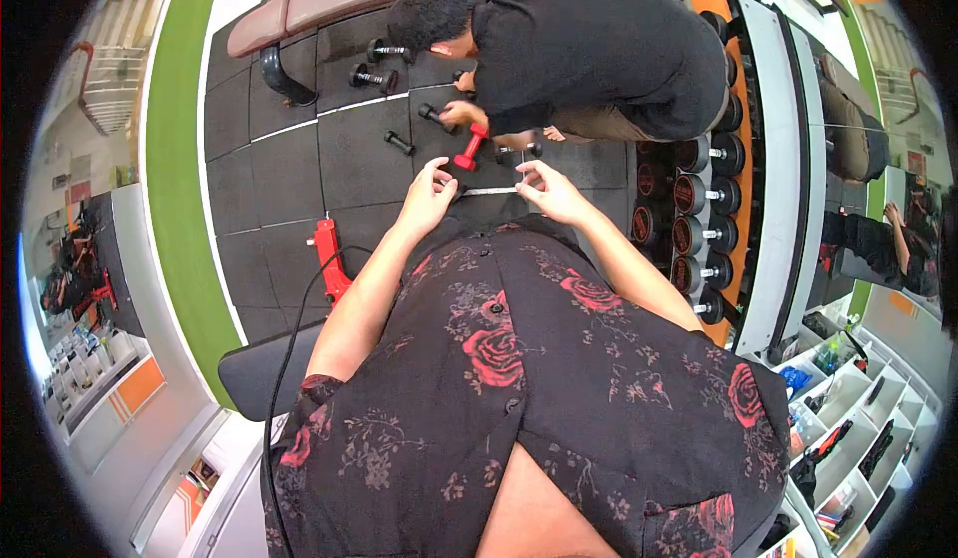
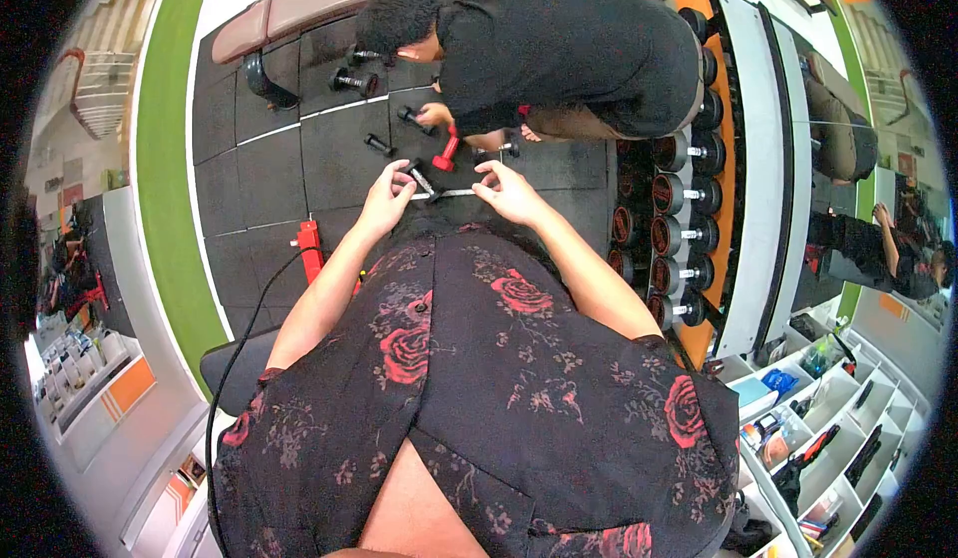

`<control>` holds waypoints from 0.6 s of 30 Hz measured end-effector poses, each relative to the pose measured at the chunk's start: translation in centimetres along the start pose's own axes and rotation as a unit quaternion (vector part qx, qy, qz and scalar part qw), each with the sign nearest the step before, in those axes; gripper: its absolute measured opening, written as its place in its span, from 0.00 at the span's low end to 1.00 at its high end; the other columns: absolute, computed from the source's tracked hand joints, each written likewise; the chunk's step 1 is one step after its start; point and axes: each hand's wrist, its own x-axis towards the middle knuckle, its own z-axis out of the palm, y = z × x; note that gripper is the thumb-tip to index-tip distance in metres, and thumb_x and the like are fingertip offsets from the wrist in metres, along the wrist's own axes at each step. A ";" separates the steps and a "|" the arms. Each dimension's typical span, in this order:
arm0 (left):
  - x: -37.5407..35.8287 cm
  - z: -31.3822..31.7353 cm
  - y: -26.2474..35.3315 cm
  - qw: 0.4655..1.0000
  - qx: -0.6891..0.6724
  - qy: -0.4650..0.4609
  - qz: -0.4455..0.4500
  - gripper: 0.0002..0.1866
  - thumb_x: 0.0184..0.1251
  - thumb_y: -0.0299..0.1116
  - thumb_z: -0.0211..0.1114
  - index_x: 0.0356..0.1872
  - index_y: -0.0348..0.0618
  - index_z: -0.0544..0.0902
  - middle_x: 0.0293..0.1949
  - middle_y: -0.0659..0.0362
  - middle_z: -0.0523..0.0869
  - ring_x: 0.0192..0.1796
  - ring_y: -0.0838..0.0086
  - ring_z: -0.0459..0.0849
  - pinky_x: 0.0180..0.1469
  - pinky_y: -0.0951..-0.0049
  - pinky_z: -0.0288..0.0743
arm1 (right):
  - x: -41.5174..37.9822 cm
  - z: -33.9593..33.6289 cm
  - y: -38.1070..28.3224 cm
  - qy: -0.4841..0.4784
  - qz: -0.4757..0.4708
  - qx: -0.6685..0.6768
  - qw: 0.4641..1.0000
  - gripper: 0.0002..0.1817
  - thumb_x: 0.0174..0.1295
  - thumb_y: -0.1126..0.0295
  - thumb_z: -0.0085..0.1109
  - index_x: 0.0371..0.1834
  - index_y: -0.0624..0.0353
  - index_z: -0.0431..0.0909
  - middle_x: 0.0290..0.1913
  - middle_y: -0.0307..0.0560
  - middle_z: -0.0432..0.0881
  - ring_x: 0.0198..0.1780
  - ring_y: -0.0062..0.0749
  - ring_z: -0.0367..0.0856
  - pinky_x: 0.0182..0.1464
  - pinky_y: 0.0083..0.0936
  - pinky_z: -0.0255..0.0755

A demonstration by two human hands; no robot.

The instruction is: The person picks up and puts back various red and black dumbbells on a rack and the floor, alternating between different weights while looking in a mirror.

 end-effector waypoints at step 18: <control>-3.5 -2.8 -0.4 0.997 -0.015 0.047 -0.056 0.23 0.67 0.32 0.63 0.62 0.39 0.72 0.45 0.53 0.83 0.39 0.72 0.84 0.45 0.70 0.79 | 1.3 1.2 -2.2 -0.046 -0.001 -0.021 0.999 0.24 0.65 0.60 0.62 0.60 0.58 0.72 0.41 0.45 0.82 0.38 0.28 0.80 0.44 0.29 0.76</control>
